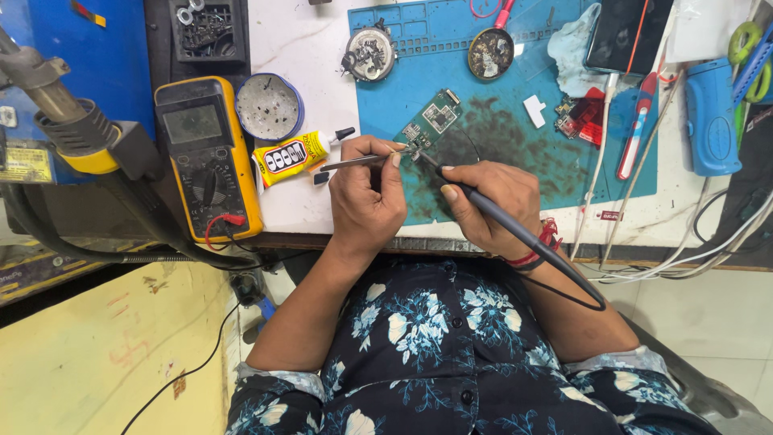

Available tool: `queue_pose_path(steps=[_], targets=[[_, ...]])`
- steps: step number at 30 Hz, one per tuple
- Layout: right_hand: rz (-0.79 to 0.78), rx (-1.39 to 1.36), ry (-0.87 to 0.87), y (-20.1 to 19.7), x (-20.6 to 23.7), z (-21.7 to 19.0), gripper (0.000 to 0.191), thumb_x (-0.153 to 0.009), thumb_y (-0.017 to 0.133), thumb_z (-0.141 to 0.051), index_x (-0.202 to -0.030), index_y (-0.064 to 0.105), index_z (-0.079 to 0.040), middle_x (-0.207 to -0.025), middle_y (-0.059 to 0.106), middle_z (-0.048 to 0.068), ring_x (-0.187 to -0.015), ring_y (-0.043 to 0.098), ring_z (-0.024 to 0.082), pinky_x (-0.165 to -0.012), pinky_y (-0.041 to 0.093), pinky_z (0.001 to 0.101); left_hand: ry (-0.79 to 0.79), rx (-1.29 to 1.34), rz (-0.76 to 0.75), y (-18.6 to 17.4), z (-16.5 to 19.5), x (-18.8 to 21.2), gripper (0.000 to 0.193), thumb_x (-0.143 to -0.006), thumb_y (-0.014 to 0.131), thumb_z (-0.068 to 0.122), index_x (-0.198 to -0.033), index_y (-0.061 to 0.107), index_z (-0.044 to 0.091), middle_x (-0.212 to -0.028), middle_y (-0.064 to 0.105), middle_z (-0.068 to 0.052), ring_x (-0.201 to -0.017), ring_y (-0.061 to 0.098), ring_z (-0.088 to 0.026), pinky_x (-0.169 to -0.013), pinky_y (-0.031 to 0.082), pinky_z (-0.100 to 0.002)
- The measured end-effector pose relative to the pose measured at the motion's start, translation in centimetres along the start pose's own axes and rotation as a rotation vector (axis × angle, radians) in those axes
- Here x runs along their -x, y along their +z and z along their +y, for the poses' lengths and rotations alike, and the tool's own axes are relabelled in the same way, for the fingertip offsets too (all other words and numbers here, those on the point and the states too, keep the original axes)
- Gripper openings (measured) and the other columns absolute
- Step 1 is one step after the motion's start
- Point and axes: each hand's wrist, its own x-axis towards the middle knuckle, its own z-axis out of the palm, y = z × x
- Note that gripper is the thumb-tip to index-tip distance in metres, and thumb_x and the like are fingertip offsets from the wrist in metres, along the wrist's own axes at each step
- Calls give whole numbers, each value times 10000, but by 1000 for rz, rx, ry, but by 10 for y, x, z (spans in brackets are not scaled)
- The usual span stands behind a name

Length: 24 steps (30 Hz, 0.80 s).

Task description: The person solders a small green circuit board on a workbench using a soldering iron and tweezers. They apply solder to multiple points on the board while holding it steady, then set the tools down and continue working on different sections.

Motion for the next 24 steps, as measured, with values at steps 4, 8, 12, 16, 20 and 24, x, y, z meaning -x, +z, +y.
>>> queue_pose_path(steps=[4,8,12,16,20,24], targets=[[9,22,41,0,0,0,147,-956,763,-97,-1063,700,-19,-801,687,115,-709,691,276,-672,526,366,-4,-14,-4,-1,0,0,159,-1034,603,-32,-1119,482,24,-1027,724,-108,-742,687,-90,-631,555,-242],[-1,16,4,0,0,0,164,-955,764,-103,-1074,694,-14,-817,689,119,-721,693,280,-676,528,367,-4,-19,-1,0,1,-1,160,-1034,605,-31,-1118,481,24,-1025,723,-109,-734,683,-89,-623,551,-241],[-5,8,8,0,-1,0,160,-958,762,-104,-1074,693,-19,-818,690,115,-721,695,277,-674,527,367,0,-15,-1,0,0,-1,160,-1037,605,-31,-1120,480,24,-1025,724,-108,-740,681,-89,-626,551,-242],[11,28,1,1,-1,-1,157,-959,758,-102,-1075,692,-20,-822,691,119,-723,693,281,-674,524,369,-6,-13,-4,0,0,0,161,-1034,605,-31,-1120,480,23,-1024,722,-109,-730,677,-84,-619,548,-241],[-4,26,6,0,-1,-1,161,-954,761,-106,-1072,694,-20,-805,683,115,-718,691,282,-672,524,370,-3,-14,-2,0,0,0,159,-1038,603,-31,-1121,479,24,-1018,722,-104,-732,675,-82,-623,548,-240],[0,19,32,0,-1,-1,153,-957,760,-103,-1069,697,-20,-797,682,113,-708,688,278,-666,522,367,-11,0,4,0,0,-1,162,-1035,602,-30,-1123,477,21,-1023,723,-107,-722,663,-76,-610,537,-235]])
